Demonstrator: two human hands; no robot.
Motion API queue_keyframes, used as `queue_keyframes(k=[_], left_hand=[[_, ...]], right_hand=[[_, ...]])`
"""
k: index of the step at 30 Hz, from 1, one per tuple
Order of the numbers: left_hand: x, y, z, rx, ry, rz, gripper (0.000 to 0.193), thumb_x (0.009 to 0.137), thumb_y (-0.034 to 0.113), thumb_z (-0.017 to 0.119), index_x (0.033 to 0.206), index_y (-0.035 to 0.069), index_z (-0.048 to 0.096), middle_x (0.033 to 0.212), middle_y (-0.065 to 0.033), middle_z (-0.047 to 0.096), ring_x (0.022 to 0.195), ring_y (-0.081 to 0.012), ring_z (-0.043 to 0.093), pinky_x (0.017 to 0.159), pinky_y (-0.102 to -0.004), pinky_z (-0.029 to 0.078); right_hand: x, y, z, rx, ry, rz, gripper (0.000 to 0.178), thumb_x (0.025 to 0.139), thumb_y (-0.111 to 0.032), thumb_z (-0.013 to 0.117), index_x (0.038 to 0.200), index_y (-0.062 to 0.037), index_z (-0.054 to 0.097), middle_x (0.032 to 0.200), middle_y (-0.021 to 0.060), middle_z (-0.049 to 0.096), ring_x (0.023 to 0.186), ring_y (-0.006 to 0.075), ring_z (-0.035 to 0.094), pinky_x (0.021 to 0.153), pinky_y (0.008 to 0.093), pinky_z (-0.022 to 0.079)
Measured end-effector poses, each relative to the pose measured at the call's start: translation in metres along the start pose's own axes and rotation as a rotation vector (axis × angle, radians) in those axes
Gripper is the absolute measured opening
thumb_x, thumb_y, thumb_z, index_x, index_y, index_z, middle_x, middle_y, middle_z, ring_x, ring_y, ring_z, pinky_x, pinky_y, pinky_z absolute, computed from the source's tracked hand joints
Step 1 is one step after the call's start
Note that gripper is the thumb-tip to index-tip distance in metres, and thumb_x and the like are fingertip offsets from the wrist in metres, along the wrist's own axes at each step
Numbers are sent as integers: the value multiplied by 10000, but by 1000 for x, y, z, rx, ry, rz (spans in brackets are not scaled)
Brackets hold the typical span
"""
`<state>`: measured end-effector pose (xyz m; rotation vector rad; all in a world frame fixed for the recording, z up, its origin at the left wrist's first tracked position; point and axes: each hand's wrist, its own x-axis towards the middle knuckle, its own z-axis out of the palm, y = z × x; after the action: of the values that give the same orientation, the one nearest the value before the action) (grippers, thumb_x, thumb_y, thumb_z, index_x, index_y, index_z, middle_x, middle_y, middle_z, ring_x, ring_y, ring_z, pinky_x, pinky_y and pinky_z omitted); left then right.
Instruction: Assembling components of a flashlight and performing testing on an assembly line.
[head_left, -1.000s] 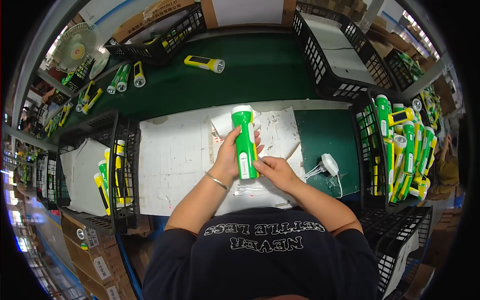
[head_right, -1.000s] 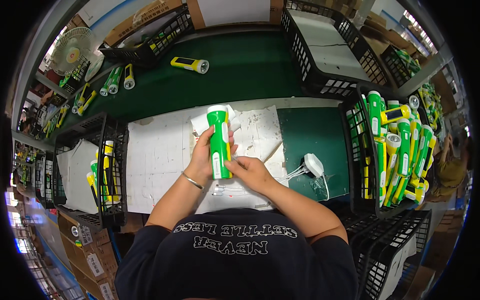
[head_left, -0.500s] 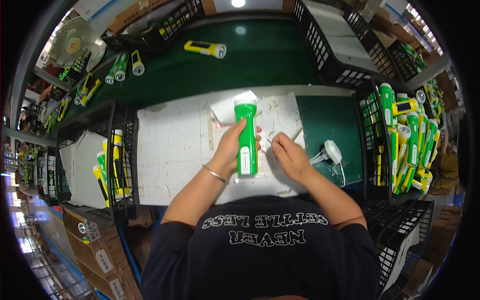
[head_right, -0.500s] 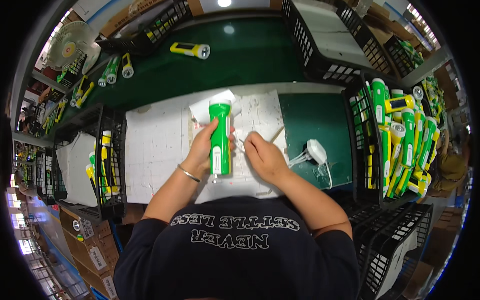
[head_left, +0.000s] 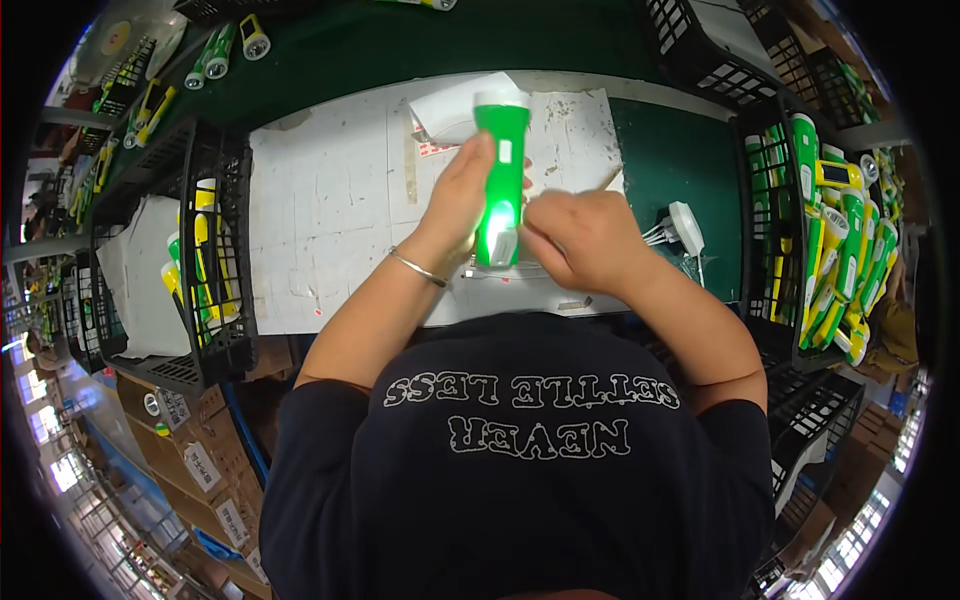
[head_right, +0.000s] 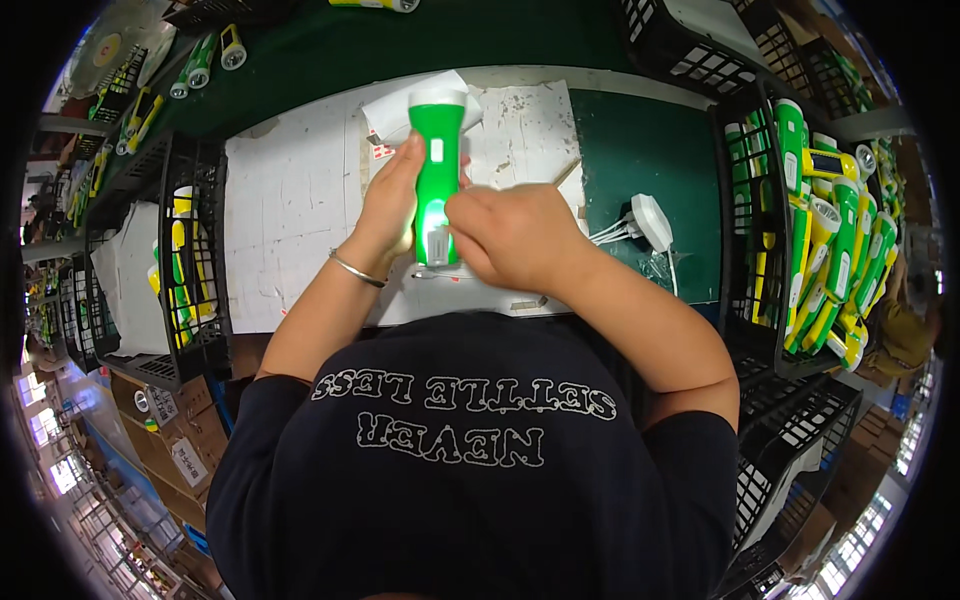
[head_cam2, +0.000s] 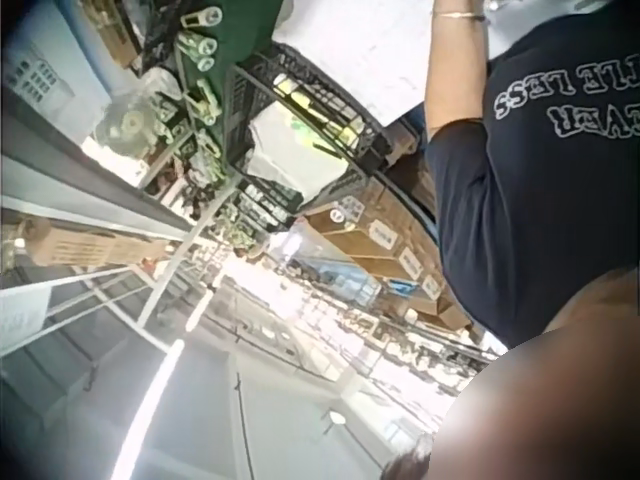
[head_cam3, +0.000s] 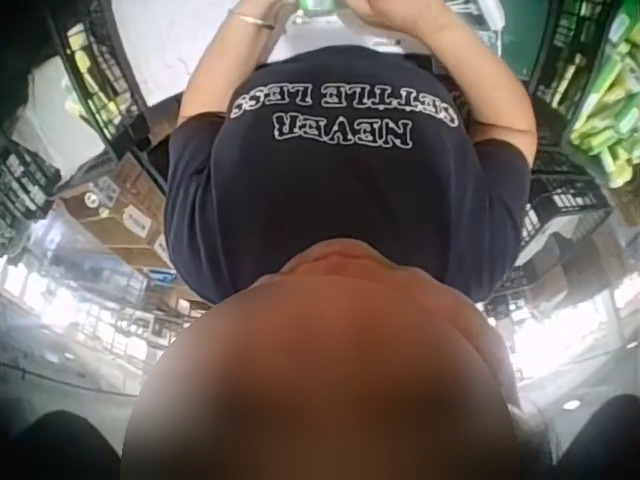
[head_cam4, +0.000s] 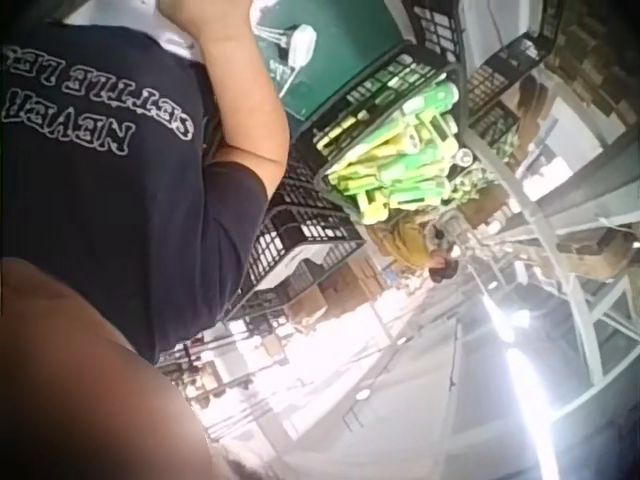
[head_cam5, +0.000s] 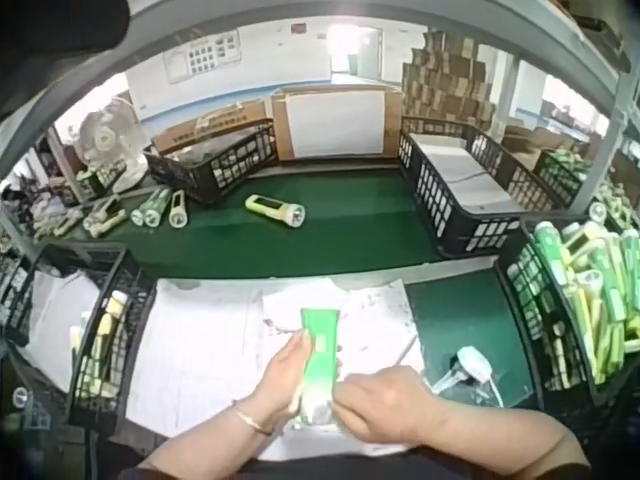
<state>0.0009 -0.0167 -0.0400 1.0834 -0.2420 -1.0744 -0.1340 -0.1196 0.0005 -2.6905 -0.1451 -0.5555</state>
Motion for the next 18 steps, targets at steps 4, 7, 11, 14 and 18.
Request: queue_keyframes(k=[4, 7, 11, 14, 18], left_hand=[[18, 10, -23, -267, 125, -187, 533, 951, 446, 341, 1117, -42, 479, 931, -162, 566, 791, -237, 567, 666, -364, 513], [18, 10, -22, -325, 121, -171, 481, 947, 419, 390, 1121, -23, 459, 957, -190, 550, 817, -246, 565, 688, -378, 506], [15, 8, -13, -325, -28, -166, 432, 967, 380, 343, 1144, -3, 437, 979, -183, 553, 838, -264, 574, 711, -392, 509], [6, 14, 3, -341, -124, -216, 379, 969, 336, 355, 1114, 13, 490, 971, -144, 601, 871, -228, 614, 775, -353, 523], [13, 12, -5, -477, -74, -325, 346, 955, 310, 399, 1072, -6, 478, 892, -158, 587, 794, -279, 610, 699, -387, 529]], right_hand=[[-26, -26, 5, 290, -308, -185, 182, 741, -245, 647, 751, -129, 507, 627, 31, 528, 546, 258, 562, 480, 370, 448], [-11, -22, -5, 352, -179, -7, 244, 711, -291, 687, 747, -128, 509, 651, 32, 555, 566, 257, 575, 488, 363, 457], [21, -9, 2, 602, 36, 586, 350, 726, -309, 701, 699, -69, 448, 585, 50, 478, 520, 170, 454, 501, 307, 386], [28, 26, 29, 628, 64, 652, 389, 729, -300, 702, 670, -42, 417, 585, 50, 454, 533, 162, 463, 516, 307, 396], [32, 27, 36, 866, 125, 615, 374, 784, -254, 676, 636, -62, 392, 593, 10, 461, 546, 95, 458, 496, 265, 382]])
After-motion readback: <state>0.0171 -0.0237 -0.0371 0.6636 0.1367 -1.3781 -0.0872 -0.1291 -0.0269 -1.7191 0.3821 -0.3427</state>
